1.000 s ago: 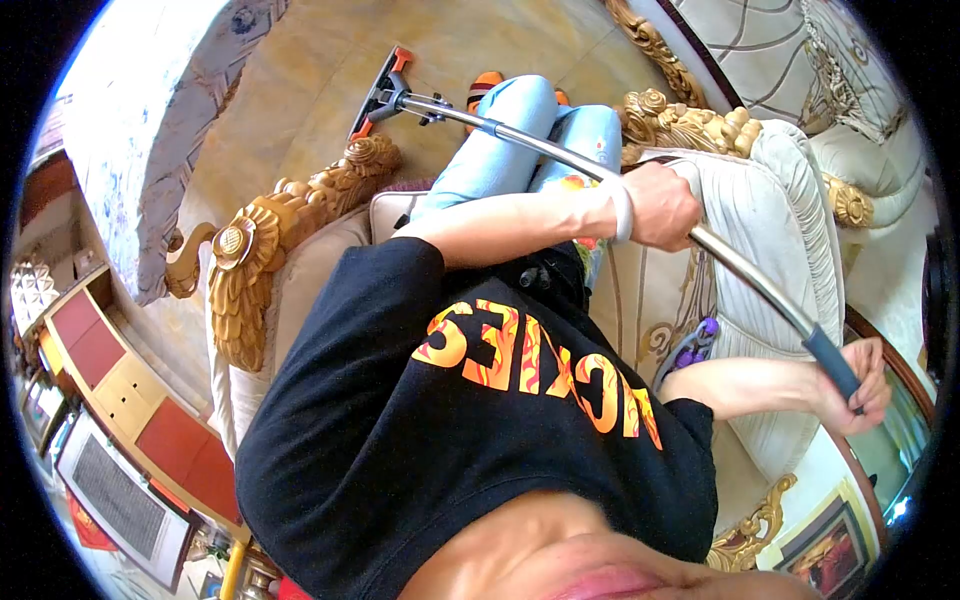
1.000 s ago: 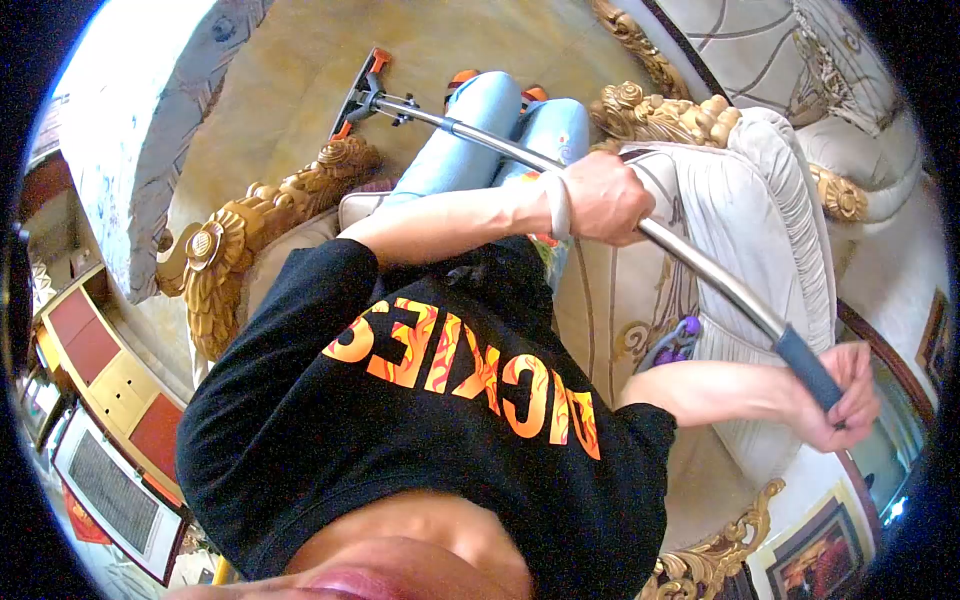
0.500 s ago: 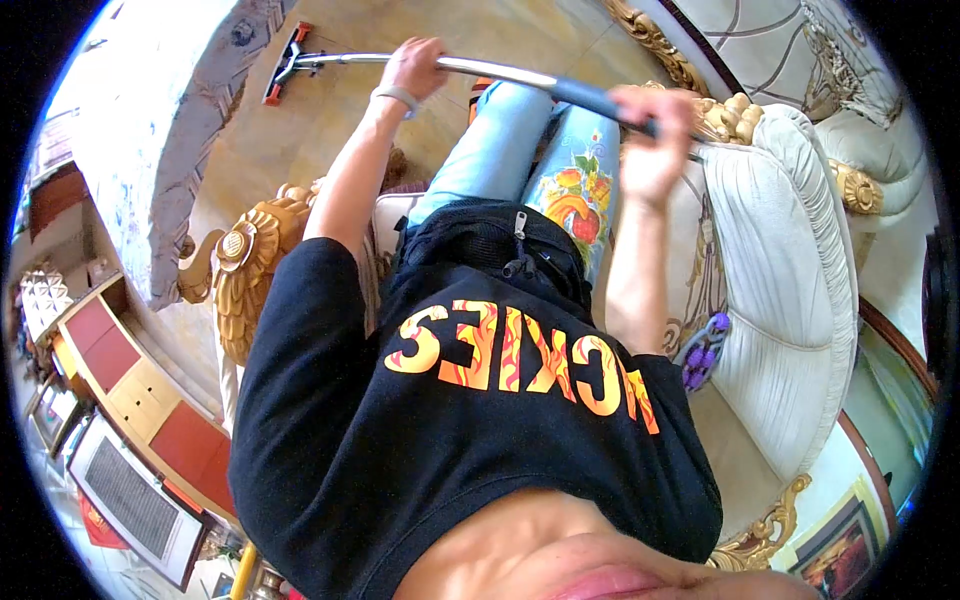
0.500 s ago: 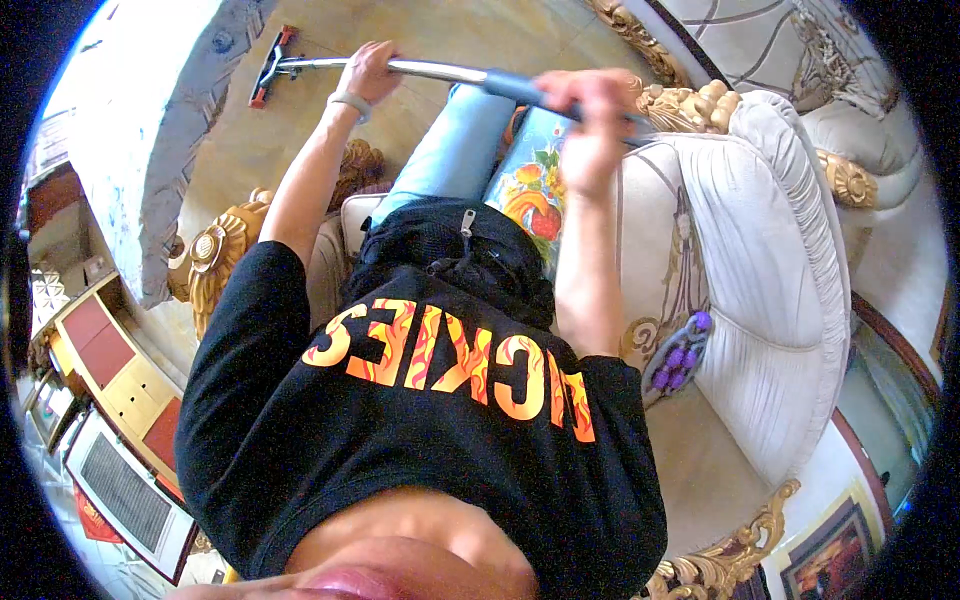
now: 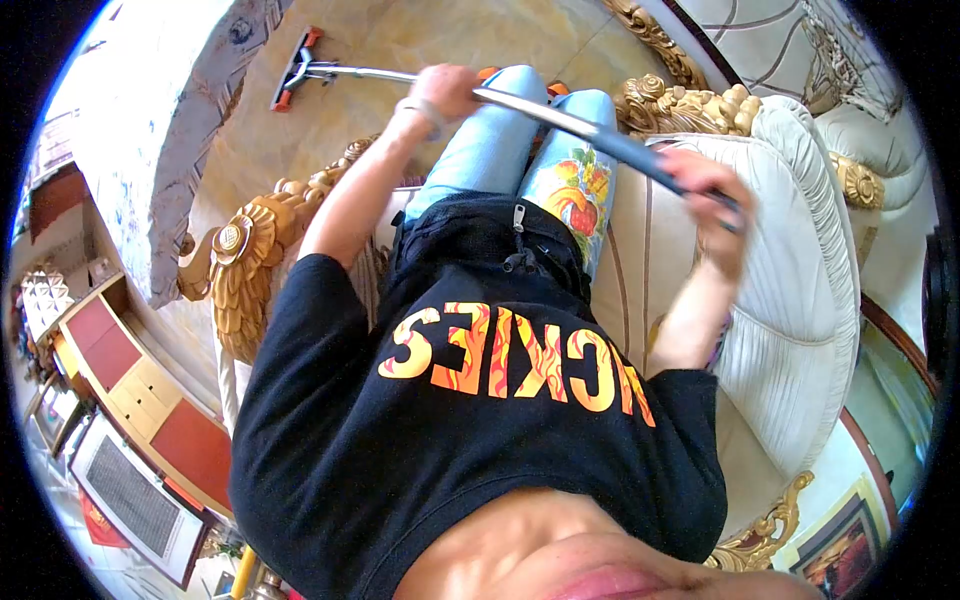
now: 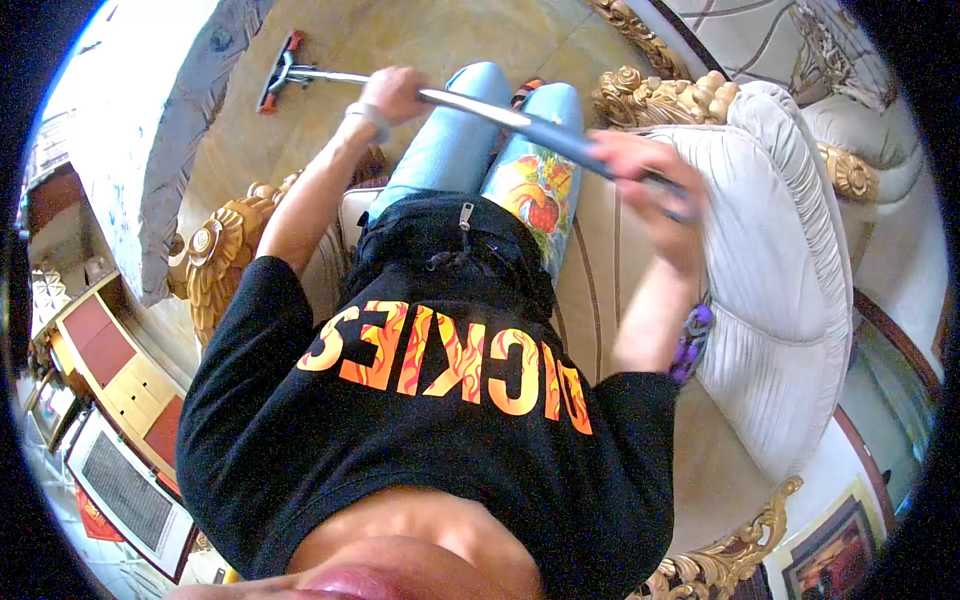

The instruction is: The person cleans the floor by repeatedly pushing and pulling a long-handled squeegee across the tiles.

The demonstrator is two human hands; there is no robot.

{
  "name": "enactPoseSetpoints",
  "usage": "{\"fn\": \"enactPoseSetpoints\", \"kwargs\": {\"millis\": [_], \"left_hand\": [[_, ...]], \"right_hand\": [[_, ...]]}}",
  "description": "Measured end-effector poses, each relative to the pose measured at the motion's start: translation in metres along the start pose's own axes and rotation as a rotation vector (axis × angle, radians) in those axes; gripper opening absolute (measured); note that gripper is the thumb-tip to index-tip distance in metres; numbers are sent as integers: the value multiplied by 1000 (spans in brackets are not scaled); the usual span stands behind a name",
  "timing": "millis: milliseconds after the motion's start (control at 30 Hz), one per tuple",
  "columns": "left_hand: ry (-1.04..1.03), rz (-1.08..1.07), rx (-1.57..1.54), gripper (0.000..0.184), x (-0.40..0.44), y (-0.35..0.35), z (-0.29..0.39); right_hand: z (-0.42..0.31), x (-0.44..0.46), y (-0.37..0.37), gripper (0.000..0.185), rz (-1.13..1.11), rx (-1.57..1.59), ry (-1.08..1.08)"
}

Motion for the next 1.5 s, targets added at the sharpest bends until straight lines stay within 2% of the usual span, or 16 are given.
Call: {"fn": "enactPoseSetpoints", "kwargs": {"millis": [100, 133, 167, 233, 300, 333, 567, 733, 767, 833, 967, 1033, 1167, 1300, 1433, 1500], "left_hand": [[-215, 57, -189, 21, 3, 20, 105], [-291, 56, -228, 18, 2, 22, 140], [-433, 108, -315, 15, -15, 48, 176], [-595, 119, -430, 14, -26, 43, 227], [-731, 172, -502, 18, -40, 56, 250], [-724, 158, -516, 19, -39, 54, 246], [-720, 236, -546, 15, -49, 56, 172], [-490, 333, -429, 9, -50, 51, 69], [-447, 371, -409, 8, -52, 51, 48], [-308, 418, -349, 8, -52, 51, 10], [-193, 437, -308, 10, -39, 27, -40], [-157, 406, -259, 12, -33, 14, -48], [-99, 339, -306, 19, -30, 25, 20], [-160, 358, -340, 15, -17, 50, 125], [-409, 399, -445, 19, -12, 99, 223], [-501, 569, -531, 24, -9, 125, 249]], "right_hand": [[-90, -37, 97, 26, 325, -395, 230], [-126, -61, 124, 27, 608, -625, 329], [-155, -78, 144, 20, 783, -596, 377], [-188, -72, 136, 20, 536, 263, 709], [-201, -99, 152, 24, 493, 445, 730], [-196, -99, 152, 27, 573, 421, 729], [-167, -68, 81, 27, 498, 434, 700], [-115, -30, -6, 17, 383, 335, 604], [-98, -24, -21, 14, 233, 491, 592], [-69, -1, -54, 13, 84, 589, 412], [-11, 11, -82, 8, 56, 431, 112], [-12, 6, -78, 7, 3, 369, 188], [-53, -6, -21, 7, -26, 443, 371], [-134, -25, 90, 12, 128, 60, 467], [-231, 12, 150, 24, 141, 57, 492], [-261, 42, 158, 23, 85, 135, 483]]}}
Point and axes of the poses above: each hand's wrist, its own x-axis towards the middle knuckle, its own y-axis out of the back of the hand, z = x × y, the point moved 9 cm from there along x, towards the middle knuckle, and after that the axes turned 2 degrees about -y, right-handed, at the moved point
